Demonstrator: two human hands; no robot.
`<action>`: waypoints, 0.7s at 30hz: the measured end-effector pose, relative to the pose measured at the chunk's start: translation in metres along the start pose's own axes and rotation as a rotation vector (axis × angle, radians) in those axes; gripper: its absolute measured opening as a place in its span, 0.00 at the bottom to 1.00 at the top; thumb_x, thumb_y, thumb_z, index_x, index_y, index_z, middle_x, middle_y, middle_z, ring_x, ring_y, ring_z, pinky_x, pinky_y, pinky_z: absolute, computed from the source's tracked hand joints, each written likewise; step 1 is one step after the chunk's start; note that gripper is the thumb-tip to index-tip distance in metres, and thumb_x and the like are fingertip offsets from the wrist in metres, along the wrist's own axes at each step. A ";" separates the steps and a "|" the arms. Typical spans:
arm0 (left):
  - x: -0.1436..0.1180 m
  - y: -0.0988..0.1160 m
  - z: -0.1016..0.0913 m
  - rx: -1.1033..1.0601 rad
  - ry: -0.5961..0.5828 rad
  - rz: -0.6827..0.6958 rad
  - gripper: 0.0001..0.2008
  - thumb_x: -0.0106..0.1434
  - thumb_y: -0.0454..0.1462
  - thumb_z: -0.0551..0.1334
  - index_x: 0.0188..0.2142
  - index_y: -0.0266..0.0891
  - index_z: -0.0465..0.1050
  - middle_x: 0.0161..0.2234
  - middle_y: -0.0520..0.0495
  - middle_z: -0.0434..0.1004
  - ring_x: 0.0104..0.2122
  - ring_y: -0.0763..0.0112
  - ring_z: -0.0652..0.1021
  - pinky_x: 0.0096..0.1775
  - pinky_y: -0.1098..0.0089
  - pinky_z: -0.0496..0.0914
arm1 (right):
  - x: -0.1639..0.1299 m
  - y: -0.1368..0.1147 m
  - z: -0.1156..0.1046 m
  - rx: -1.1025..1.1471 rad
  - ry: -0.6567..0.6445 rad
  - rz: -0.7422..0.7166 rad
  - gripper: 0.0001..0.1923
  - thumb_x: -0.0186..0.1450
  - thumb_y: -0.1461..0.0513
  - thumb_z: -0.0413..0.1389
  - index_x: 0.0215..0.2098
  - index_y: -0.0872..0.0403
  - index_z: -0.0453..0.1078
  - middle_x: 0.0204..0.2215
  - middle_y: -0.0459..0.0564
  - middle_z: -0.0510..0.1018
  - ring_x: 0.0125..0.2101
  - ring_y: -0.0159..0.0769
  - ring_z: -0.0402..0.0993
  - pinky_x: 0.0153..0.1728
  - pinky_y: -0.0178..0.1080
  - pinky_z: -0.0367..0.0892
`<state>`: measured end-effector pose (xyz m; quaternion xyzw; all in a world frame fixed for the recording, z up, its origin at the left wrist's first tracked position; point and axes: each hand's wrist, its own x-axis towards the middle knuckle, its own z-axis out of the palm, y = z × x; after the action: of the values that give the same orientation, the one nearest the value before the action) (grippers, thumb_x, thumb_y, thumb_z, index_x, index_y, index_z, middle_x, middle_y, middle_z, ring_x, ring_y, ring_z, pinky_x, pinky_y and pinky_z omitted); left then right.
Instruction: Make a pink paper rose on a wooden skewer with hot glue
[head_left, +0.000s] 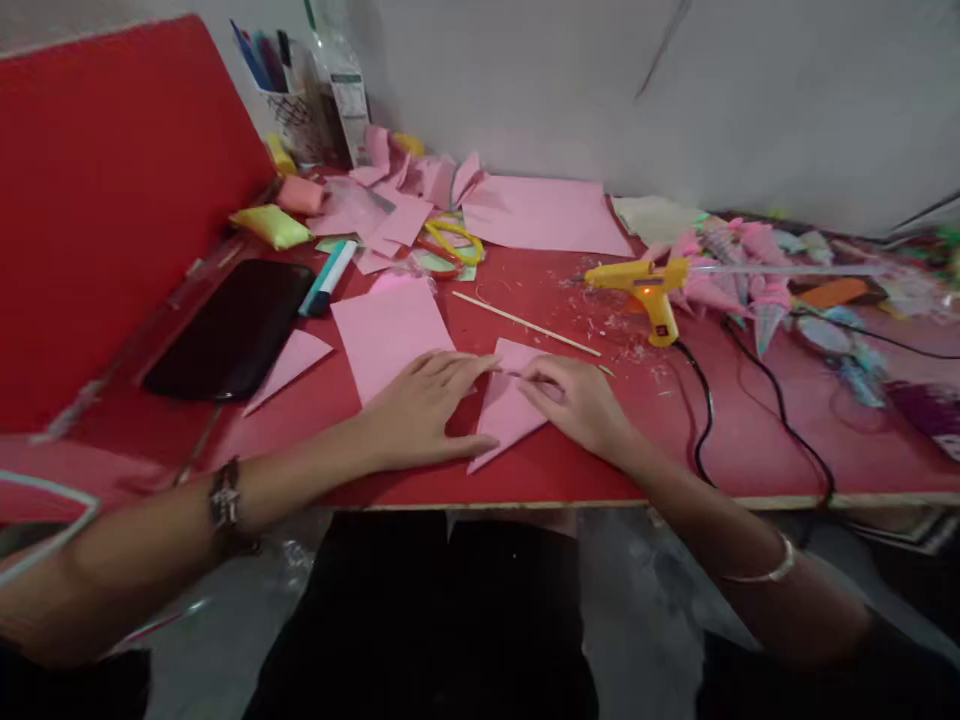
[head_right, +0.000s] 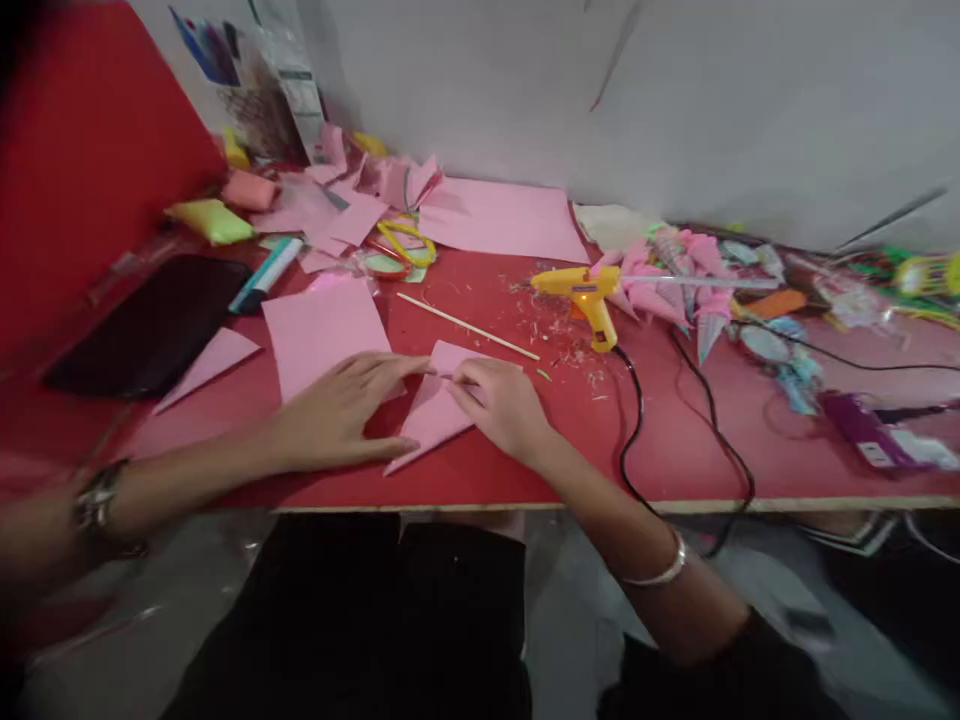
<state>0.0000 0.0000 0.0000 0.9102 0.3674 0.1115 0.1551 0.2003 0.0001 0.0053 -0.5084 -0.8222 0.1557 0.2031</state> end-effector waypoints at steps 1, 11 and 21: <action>0.001 0.000 0.001 -0.002 0.001 -0.001 0.35 0.54 0.53 0.53 0.55 0.36 0.50 0.53 0.42 0.60 0.52 0.60 0.61 0.52 0.61 0.54 | 0.000 -0.001 -0.001 -0.004 -0.001 -0.001 0.07 0.59 0.63 0.50 0.25 0.57 0.65 0.25 0.47 0.73 0.26 0.29 0.66 0.28 0.30 0.56; 0.001 -0.001 0.001 -0.014 0.015 0.006 0.34 0.54 0.53 0.53 0.55 0.37 0.49 0.55 0.42 0.58 0.52 0.61 0.61 0.52 0.61 0.54 | 0.001 -0.003 -0.001 -0.035 -0.016 0.053 0.09 0.59 0.61 0.50 0.22 0.56 0.62 0.21 0.45 0.70 0.23 0.28 0.63 0.26 0.31 0.53; 0.001 -0.003 0.003 -0.012 0.030 0.022 0.34 0.55 0.53 0.52 0.55 0.37 0.50 0.53 0.42 0.60 0.52 0.61 0.61 0.52 0.62 0.55 | 0.003 -0.004 0.000 -0.052 -0.046 0.064 0.09 0.60 0.60 0.48 0.24 0.56 0.61 0.23 0.47 0.70 0.25 0.31 0.63 0.28 0.33 0.54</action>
<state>-0.0001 0.0025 -0.0039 0.9115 0.3590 0.1290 0.1538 0.1964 0.0008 0.0074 -0.5358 -0.8137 0.1524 0.1660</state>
